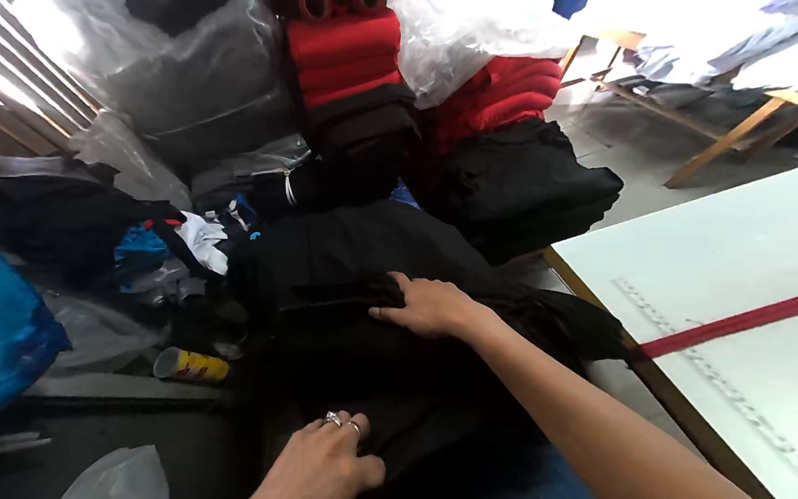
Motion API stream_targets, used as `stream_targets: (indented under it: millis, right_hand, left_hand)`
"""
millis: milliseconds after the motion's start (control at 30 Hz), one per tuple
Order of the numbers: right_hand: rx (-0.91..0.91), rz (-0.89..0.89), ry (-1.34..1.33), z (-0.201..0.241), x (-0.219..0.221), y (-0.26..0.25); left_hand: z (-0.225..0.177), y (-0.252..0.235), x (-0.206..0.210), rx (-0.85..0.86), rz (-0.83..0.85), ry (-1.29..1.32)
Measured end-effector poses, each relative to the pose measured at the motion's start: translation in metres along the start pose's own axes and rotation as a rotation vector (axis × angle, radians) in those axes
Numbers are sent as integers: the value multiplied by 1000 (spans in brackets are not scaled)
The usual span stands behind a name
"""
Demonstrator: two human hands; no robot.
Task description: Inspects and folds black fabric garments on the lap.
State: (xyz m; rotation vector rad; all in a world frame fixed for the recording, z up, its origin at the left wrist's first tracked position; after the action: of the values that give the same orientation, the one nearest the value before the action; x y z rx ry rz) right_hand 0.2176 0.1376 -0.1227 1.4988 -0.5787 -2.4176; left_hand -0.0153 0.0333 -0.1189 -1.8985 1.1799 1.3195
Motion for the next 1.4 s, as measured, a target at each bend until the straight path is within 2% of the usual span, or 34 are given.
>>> stream_targets:
  millis: [167,267,333,400,433,500,567,600,633,733,767,833,967,1100,1167,1300,1400]
  right_hand:
    - [-37,-46,-19,-4,3,9]
    - [-105,-59,-54,-8,4,13]
    - [-181,-68,-72,-5,6,16]
    - [-176,-85,-50,-1,8,17]
    - [-145,-87,-42,-3,8,13]
    - [-75,-46,-65,-9,4,-4]
    - [-52,27,-104,-13,0,-21]
    - [-45,57,-133,-15,-3,-28]
    - [-40,80,-165,-18,-5,-34]
    - [-53,120,-233,-23,-4,-46]
    - [-59,120,-239,-23,-3,-47]
    - [-63,102,-244,-25,-2,-45]
    - [-69,58,-219,-25,0,-37]
    - [-77,33,-187,-24,3,-27]
    - [-87,6,-181,-25,3,-24]
    - [-116,-22,-133,-24,1,-17]
    - [-144,-55,-144,-23,4,-10]
  left_hand:
    - [18,-26,-56,130,-132,-48]
    - [40,-56,-90,87,-236,29]
    - [68,-83,-90,19,-223,146]
    - [96,-106,-72,-55,-232,249]
    - [104,-113,-61,-89,-299,235]
    - [104,-110,-42,-152,-578,8]
    - [84,-92,-31,-104,-827,-161]
    - [67,-82,-26,-44,-835,-107]
    - [50,-71,-17,8,-749,-2]
    - [25,-43,35,6,-255,153]
    - [26,-35,47,-32,-151,170]
    - [29,-20,49,-81,-55,179]
    - [17,2,27,-93,117,98]
    - [13,-1,0,19,73,21]
    - [21,-9,-12,55,-31,32]
    - [52,-38,-64,31,-305,89]
    - [85,-66,-74,16,-378,136]
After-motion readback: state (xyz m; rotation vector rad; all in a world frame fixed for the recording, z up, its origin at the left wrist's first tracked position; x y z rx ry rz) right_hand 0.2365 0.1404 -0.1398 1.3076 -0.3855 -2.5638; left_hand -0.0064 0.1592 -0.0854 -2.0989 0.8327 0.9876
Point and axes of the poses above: each hand's wrist, its own y-axis away from the middle knuckle, its own x-axis out of the palm, z = x × y, the point moved 3 cm from there along -y, towards the middle knuckle, and after that the axes turned 9 degrees about -z, right-handed, at the moved point
